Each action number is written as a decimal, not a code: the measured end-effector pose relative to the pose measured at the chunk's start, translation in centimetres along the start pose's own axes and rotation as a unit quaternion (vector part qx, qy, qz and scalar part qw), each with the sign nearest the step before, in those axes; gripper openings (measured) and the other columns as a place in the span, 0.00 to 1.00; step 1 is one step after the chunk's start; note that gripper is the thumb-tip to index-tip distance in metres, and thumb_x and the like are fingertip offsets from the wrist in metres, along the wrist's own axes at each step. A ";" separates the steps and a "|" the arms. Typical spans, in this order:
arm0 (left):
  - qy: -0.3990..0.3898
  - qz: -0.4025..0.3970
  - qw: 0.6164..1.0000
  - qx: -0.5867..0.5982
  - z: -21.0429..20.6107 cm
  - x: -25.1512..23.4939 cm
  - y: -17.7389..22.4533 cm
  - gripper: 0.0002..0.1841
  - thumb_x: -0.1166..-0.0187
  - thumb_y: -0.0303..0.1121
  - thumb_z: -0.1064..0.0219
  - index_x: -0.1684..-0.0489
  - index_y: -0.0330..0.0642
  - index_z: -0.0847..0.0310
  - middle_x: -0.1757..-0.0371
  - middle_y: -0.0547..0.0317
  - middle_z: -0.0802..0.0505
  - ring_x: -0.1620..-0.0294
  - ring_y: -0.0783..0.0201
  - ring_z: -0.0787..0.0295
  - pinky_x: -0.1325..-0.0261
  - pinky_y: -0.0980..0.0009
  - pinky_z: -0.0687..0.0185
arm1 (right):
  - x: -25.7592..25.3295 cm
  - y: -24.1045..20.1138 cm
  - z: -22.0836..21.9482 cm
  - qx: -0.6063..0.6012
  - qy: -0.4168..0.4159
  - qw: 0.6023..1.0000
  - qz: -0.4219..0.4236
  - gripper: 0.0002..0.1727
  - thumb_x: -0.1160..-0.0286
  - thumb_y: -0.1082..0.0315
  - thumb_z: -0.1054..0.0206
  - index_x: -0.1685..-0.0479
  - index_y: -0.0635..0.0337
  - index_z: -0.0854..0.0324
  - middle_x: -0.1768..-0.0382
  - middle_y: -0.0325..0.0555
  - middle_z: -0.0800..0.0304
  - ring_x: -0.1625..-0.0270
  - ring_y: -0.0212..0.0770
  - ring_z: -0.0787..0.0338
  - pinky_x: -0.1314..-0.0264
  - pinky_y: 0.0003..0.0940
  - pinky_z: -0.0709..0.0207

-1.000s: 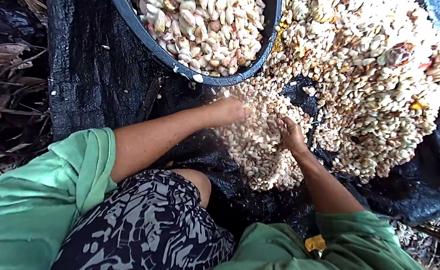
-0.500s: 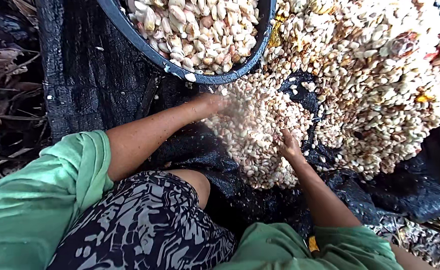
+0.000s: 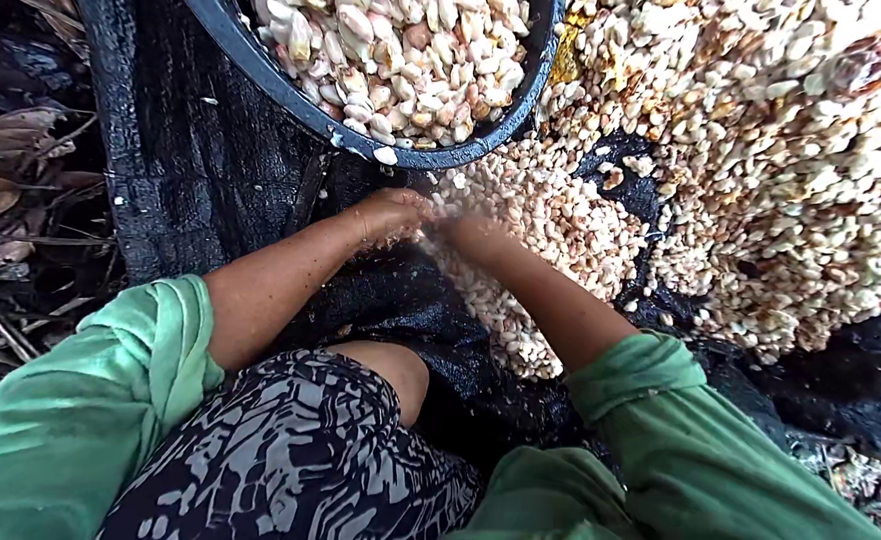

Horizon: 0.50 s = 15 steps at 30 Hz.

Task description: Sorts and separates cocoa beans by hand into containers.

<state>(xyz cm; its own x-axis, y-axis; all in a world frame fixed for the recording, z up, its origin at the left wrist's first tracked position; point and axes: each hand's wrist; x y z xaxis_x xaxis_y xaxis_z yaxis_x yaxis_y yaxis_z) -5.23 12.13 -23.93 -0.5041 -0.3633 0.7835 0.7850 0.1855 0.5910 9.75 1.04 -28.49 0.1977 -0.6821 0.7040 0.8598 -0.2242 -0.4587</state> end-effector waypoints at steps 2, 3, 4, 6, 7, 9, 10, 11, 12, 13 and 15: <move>0.017 -0.009 0.999 0.028 0.3 0.0 -0.3 0.14 0.11 0.35 0.44 0.43 0.35 0.19 0.61 0.56 0.16 0.67 0.69 0.22 0.60 0.70 0.24 | 0.3 0.4 -0.1 -0.003 -0.024 1.000 -0.014 0.23 0.13 0.66 0.40 0.22 0.58 0.23 0.29 0.66 0.18 0.26 0.70 0.19 0.27 0.72 0.28; 0.022 -0.009 0.999 0.032 0.4 0.1 -0.1 0.16 0.10 0.39 0.43 0.43 0.33 0.20 0.59 0.53 0.16 0.64 0.66 0.21 0.56 0.66 0.22 | 0.6 1.2 0.0 -0.019 -0.022 1.000 -0.010 0.24 0.14 0.66 0.39 0.20 0.55 0.23 0.28 0.66 0.18 0.26 0.70 0.19 0.26 0.72 0.29; 0.026 -0.011 0.999 0.033 0.4 0.2 0.1 0.17 0.10 0.40 0.41 0.42 0.31 0.21 0.57 0.50 0.15 0.62 0.64 0.20 0.53 0.64 0.21 | 1.2 2.3 0.1 -0.053 -0.005 0.999 0.008 0.24 0.15 0.67 0.37 0.20 0.55 0.23 0.30 0.67 0.17 0.27 0.69 0.18 0.25 0.71 0.30; 0.011 -0.014 0.999 0.032 0.2 0.5 0.6 0.17 0.11 0.35 0.40 0.36 0.30 0.23 0.51 0.45 0.14 0.57 0.61 0.17 0.48 0.62 0.18 | 4.2 4.5 0.8 -0.182 0.079 0.977 0.074 0.20 0.19 0.76 0.37 0.29 0.67 0.19 0.39 0.68 0.11 0.35 0.64 0.12 0.27 0.64 0.25; 0.000 -0.023 1.000 0.020 -0.1 0.9 0.8 0.15 0.12 0.32 0.39 0.35 0.31 0.22 0.51 0.45 0.13 0.59 0.62 0.16 0.51 0.63 0.17 | 6.1 5.3 0.7 -0.255 0.127 0.954 0.097 0.17 0.19 0.76 0.39 0.36 0.70 0.17 0.48 0.62 0.08 0.46 0.54 0.08 0.37 0.55 0.18; -0.049 -0.052 0.997 -0.039 -0.6 1.9 1.8 0.13 0.12 0.27 0.41 0.35 0.31 0.21 0.50 0.44 0.11 0.59 0.60 0.13 0.51 0.62 0.15 | 9.5 6.2 0.2 -0.417 0.186 0.883 0.109 0.12 0.14 0.69 0.42 0.44 0.66 0.18 0.66 0.43 0.11 0.72 0.31 0.15 0.68 0.29 0.17; -0.076 -0.075 0.991 -0.081 -0.9 2.4 2.5 0.12 0.11 0.26 0.42 0.37 0.31 0.20 0.50 0.44 0.10 0.59 0.60 0.12 0.50 0.61 0.14 | 10.8 6.5 -0.4 -0.497 0.205 0.835 0.117 0.10 0.14 0.65 0.42 0.48 0.61 0.19 0.72 0.37 0.14 0.79 0.25 0.19 0.78 0.22 0.21; -0.100 -0.105 0.983 -0.115 -1.2 2.9 3.2 0.12 0.11 0.25 0.43 0.38 0.31 0.19 0.49 0.44 0.09 0.59 0.59 0.10 0.49 0.60 0.14 | 11.8 6.9 -1.1 -0.560 0.216 0.788 0.134 0.10 0.15 0.62 0.41 0.49 0.55 0.19 0.72 0.32 0.15 0.79 0.23 0.19 0.78 0.20 0.22; -0.121 -0.139 0.973 -0.142 -1.6 3.3 3.9 0.12 0.11 0.25 0.42 0.38 0.31 0.18 0.47 0.44 0.09 0.57 0.58 0.09 0.47 0.59 0.13 | 12.6 7.0 -1.7 -0.604 0.226 0.750 0.148 0.11 0.15 0.57 0.39 0.47 0.52 0.17 0.68 0.32 0.12 0.73 0.25 0.15 0.71 0.22 0.18; -0.132 -0.177 0.961 -0.164 -2.1 3.6 4.6 0.12 0.12 0.25 0.41 0.39 0.32 0.17 0.45 0.44 0.08 0.54 0.57 0.08 0.45 0.58 0.12 | 13.4 6.8 -2.2 -0.628 0.237 0.725 0.158 0.14 0.15 0.53 0.38 0.44 0.51 0.17 0.60 0.35 0.08 0.65 0.30 0.10 0.63 0.26 0.13; -0.131 -0.273 0.933 -0.194 -3.2 4.2 5.8 0.11 0.14 0.26 0.37 0.41 0.32 0.15 0.45 0.45 0.08 0.48 0.56 0.09 0.38 0.56 0.15 | 14.3 5.9 -2.5 -0.664 0.249 0.678 0.193 0.24 0.20 0.45 0.32 0.34 0.51 0.19 0.44 0.45 0.06 0.47 0.42 0.05 0.47 0.38 0.09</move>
<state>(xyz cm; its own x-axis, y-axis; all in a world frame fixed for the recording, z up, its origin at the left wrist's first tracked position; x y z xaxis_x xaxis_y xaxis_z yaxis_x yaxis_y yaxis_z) -1.65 8.78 -17.83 -0.8976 -0.0630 0.4363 0.4318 -0.3245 0.8416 16.48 -11.77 -22.52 -0.1798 -0.9449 0.2736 -0.4575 -0.1659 -0.8736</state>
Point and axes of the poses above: each hand's wrist, its own x-axis away from the middle knuckle, its own z-axis out of the back of the hand, y = z × x
